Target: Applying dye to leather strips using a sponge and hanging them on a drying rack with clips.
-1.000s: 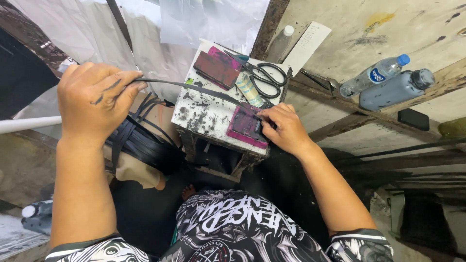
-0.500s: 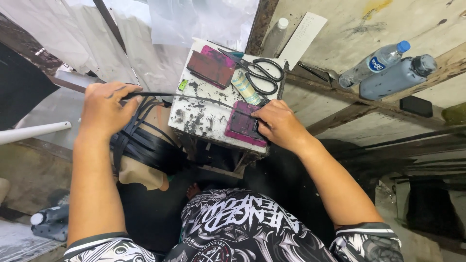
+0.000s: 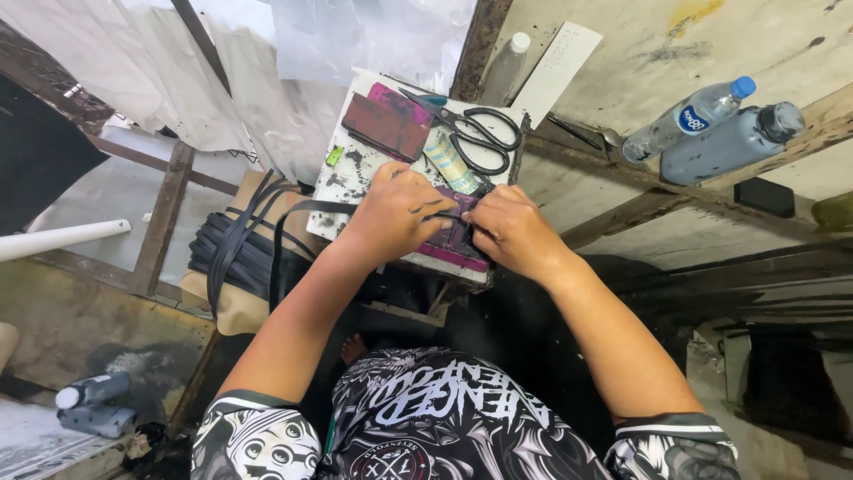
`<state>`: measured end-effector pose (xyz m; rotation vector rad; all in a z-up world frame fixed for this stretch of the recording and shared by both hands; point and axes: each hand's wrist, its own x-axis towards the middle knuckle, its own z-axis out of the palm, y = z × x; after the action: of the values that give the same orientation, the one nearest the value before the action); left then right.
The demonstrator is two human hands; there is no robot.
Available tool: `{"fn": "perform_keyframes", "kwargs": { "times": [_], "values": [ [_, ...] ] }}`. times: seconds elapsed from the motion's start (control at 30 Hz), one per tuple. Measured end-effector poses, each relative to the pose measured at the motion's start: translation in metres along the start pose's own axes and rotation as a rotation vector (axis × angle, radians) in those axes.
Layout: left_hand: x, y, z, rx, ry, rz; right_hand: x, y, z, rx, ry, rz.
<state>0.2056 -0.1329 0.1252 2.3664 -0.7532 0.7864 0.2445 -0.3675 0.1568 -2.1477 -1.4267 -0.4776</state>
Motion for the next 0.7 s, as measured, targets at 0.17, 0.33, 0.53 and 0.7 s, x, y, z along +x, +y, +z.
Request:
{"fn": "perform_keyframes", "kwargs": {
  "times": [0.17,0.33,0.53,0.7],
  "values": [
    [0.002,-0.002,0.014,0.023,-0.006,0.04,-0.003,-0.001,-0.001,0.003,0.024,0.008],
    [0.002,-0.001,0.021,0.034,-0.023,0.047,-0.009,0.0,-0.002,-0.006,0.039,0.024],
    [0.009,0.008,0.013,0.017,-0.055,0.058,-0.027,0.01,0.002,-0.031,0.082,0.046],
    [0.011,0.009,0.003,0.041,-0.061,0.082,-0.04,0.012,-0.006,-0.043,0.106,0.065]
  ]
}}
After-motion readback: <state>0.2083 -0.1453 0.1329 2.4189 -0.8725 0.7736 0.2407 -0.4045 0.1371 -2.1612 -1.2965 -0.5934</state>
